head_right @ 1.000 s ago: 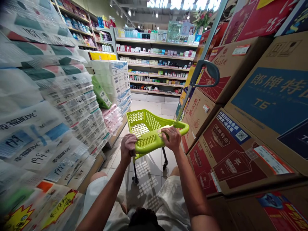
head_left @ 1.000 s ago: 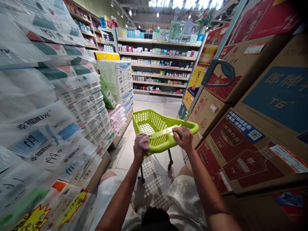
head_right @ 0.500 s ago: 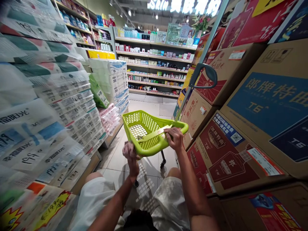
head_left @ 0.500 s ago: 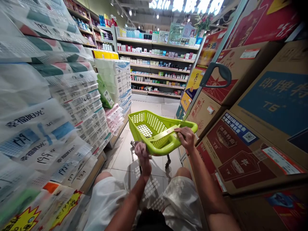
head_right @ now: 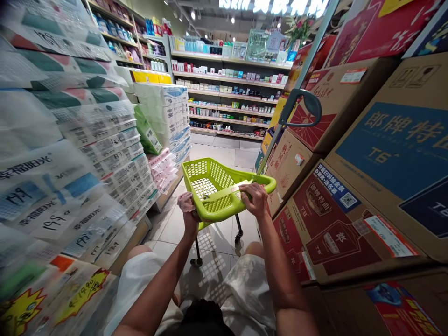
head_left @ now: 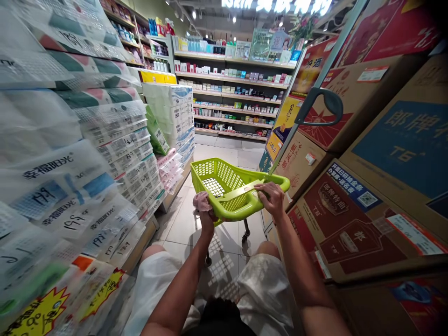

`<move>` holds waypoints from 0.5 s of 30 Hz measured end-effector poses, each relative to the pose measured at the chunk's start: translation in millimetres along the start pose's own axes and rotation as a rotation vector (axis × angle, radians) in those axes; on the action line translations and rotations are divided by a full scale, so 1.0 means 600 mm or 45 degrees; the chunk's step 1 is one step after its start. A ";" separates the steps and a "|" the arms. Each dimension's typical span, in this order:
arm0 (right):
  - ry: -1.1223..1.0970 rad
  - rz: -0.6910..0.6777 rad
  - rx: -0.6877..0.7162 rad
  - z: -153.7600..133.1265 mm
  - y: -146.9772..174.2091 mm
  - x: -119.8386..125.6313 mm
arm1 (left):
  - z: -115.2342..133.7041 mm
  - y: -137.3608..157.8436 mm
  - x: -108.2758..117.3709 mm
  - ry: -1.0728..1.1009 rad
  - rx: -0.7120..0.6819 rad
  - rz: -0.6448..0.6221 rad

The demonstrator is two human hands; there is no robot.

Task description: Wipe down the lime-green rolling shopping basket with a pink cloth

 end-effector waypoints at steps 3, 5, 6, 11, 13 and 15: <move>0.020 -0.004 -0.009 0.000 -0.003 0.003 | -0.028 0.010 0.019 -0.001 0.142 0.218; 0.049 0.009 0.013 -0.006 -0.004 0.009 | -0.036 0.009 0.038 -0.003 0.229 0.351; 0.076 0.034 0.017 -0.013 -0.003 0.012 | -0.035 0.004 0.045 0.002 0.249 0.404; 0.196 0.179 -0.052 -0.094 0.026 0.016 | -0.001 -0.019 0.030 -0.021 0.091 0.157; 0.143 0.141 -0.026 -0.140 0.044 0.002 | 0.000 -0.011 0.018 -0.034 0.032 0.064; 0.122 0.118 -0.088 -0.172 0.058 -0.014 | -0.010 0.006 0.011 -0.018 0.036 0.009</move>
Point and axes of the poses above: each hand's wrist, its own y-axis away from the middle knuckle, its own x-axis out of the back of the hand, z = x × y, the point moved 3 cm from there along -y, towards the middle knuckle, and after that the axes turned 13 degrees about y, right-handed, at the moved point
